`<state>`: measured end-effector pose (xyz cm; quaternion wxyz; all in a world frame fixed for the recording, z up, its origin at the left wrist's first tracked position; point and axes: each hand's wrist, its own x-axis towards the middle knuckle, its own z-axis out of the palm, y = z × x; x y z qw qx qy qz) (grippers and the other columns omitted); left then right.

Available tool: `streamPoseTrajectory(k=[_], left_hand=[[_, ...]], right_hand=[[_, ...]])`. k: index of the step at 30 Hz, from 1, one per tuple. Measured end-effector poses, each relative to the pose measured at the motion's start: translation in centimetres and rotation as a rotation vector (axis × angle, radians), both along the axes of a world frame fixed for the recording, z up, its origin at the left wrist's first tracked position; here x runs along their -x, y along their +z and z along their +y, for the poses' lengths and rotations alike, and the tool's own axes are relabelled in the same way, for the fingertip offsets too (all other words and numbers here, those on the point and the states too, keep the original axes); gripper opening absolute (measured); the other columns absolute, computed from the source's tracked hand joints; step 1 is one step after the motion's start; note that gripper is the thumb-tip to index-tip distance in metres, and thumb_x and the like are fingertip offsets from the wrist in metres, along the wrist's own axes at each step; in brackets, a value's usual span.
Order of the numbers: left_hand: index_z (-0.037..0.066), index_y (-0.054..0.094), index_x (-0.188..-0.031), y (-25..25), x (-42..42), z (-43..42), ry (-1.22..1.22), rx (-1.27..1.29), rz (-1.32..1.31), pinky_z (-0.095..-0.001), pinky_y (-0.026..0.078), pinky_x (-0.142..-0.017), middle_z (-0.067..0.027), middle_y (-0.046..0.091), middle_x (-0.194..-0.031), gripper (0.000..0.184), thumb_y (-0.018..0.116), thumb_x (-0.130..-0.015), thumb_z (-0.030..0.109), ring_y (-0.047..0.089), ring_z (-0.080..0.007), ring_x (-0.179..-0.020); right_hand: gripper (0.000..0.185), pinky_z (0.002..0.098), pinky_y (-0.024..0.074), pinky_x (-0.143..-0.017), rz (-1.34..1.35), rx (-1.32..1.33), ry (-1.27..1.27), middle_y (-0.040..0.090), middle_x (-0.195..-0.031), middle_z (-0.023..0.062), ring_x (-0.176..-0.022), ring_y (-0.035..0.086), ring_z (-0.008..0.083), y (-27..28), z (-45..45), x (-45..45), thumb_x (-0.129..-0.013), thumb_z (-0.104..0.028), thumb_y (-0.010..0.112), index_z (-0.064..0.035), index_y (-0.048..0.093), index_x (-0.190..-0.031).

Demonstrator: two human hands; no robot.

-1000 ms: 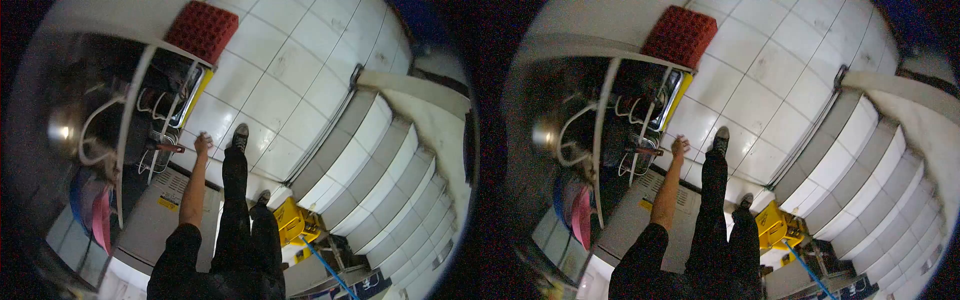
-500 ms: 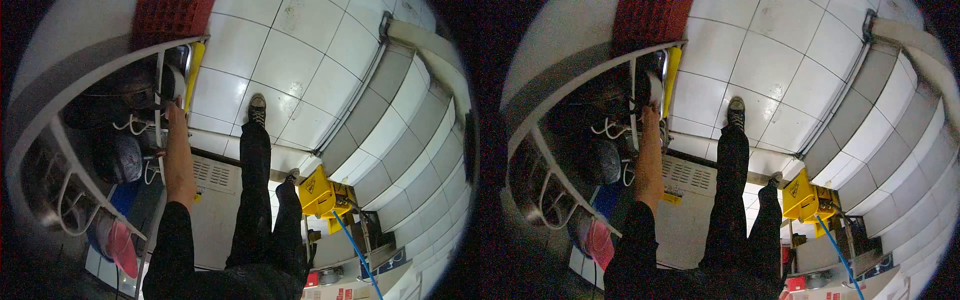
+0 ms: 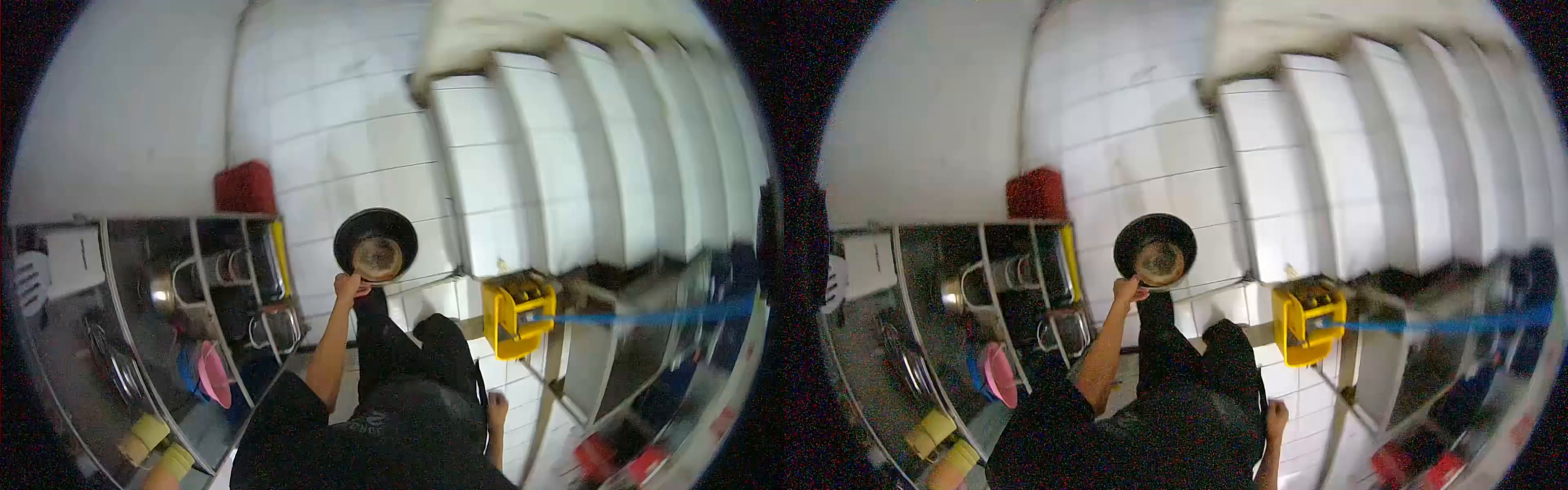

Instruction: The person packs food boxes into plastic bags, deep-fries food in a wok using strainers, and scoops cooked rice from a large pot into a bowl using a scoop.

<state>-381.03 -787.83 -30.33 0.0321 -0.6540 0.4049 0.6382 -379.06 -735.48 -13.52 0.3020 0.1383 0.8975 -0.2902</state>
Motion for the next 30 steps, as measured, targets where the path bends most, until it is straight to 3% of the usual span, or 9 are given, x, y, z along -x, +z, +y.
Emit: streamPoseTrajectory(k=[2,3,10,14,19,21,24,27,30], left_hand=[[-0.012,0.057,-0.092,7.5,4.6,5.5,-0.34,0.123,0.11,-0.0321,0.058,-0.048,-0.0219,0.065,-0.07,0.025,0.058,-0.091,0.014,0.068,-0.0246,-0.058],[-0.012,0.058,-0.092,10.7,6.2,9.0,-0.602,0.222,0.183,-0.0304,0.057,-0.047,-0.0198,0.065,-0.069,0.026,0.058,-0.091,0.015,0.068,-0.0246,-0.056],[-0.005,0.064,-0.081,27.3,12.6,38.4,-1.436,0.021,0.581,-0.0263,0.05,-0.048,-0.0081,0.065,-0.066,0.019,0.058,-0.087,0.012,0.06,-0.0129,-0.051],[-0.004,0.065,-0.086,29.1,12.4,53.0,-1.914,-0.125,0.634,-0.0247,0.049,-0.05,-0.0045,0.065,-0.071,0.015,0.06,-0.085,0.011,0.058,-0.0094,-0.055],[-0.002,0.064,-0.106,30.3,7.7,70.1,-2.171,-0.468,0.832,-0.0237,0.049,-0.062,-0.0031,0.069,-0.083,0.021,0.055,-0.088,0.002,0.063,-0.0074,-0.071],[0.001,0.063,-0.091,31.7,4.8,74.3,-2.117,-0.456,0.858,-0.023,0.047,-0.062,0.0021,0.062,-0.072,0.009,0.059,-0.091,0.009,0.056,-0.005,-0.066],[0.008,0.044,-0.065,28.9,1.9,82.0,-2.334,-0.148,1.077,-0.0224,0.042,-0.054,0.006,0.034,-0.058,0.036,0.059,-0.095,0.022,0.034,-0.0041,-0.055],[0.005,0.054,-0.076,28.4,-1.0,91.8,-2.341,-0.509,0.697,-0.0243,0.045,-0.052,0.0004,0.052,-0.06,0.029,0.054,-0.097,0.024,0.051,-0.007,-0.054],[0.003,0.063,-0.094,24.0,-3.9,101.1,-2.419,-0.646,0.664,-0.025,0.048,-0.054,-0.0042,0.062,-0.072,0.022,0.05,-0.098,0.02,0.058,-0.0108,-0.058]], right_hand=[[0.024,0.034,0.0484,-0.065,0.152,0.091,-0.186,0.065,-0.077,0.0118,-0.068,0.06,0.0193,-3.0,2.7,-0.3,-0.093,-0.02,0.057,0.0034,0.064,-0.093],[0.024,0.0309,0.0485,-0.065,0.224,0.062,-0.102,0.065,-0.076,0.0086,-0.07,0.059,0.0145,0.5,2.9,0.7,-0.095,-0.019,0.055,0.0035,0.065,-0.094],[0.024,0.0254,0.0465,-0.067,0.545,0.662,-1.063,0.06,-0.082,0.005,-0.073,0.056,0.012,13.0,13.7,-2.4,-0.1,-0.026,0.052,-0.0032,0.058,-0.107],[0.033,0.0255,0.031,-0.057,0.789,0.188,-1.419,0.035,-0.069,-0.0015,-0.066,0.032,0.0085,17.6,18.1,-6.7,-0.094,-0.03,0.061,-0.0051,0.043,-0.083],[0.028,0.0262,0.029,-0.053,0.863,-0.012,-1.732,0.032,-0.061,-0.0015,-0.061,0.031,0.0072,17.5,26.6,-16.8,-0.084,-0.011,0.065,-0.0022,0.042,-0.069],[0.025,0.0262,0.0287,-0.053,0.947,0.036,-1.8,0.033,-0.06,-0.0018,-0.06,0.031,0.0068,19.9,27.6,-18.5,-0.082,-0.006,0.062,-0.002,0.042,-0.068],[0.024,0.026,0.0266,-0.052,0.979,-0.16,-1.902,0.032,-0.061,-0.0036,-0.06,0.03,0.0059,21.3,32.8,-21.8,-0.078,-0.001,0.06,-0.0033,0.04,-0.066],[0.029,0.0272,0.0248,-0.05,0.96,-0.274,-1.98,0.028,-0.062,-0.0043,-0.06,0.029,0.0062,19.6,39.7,-25.2,-0.074,0.001,0.061,-0.0051,0.034,-0.064],[0.032,0.0279,0.024,-0.05,0.773,-0.626,-1.927,0.026,-0.062,-0.0032,-0.059,0.029,0.0071,19.3,47.0,-28.6,-0.072,0.0,0.062,-0.0054,0.032,-0.064]])
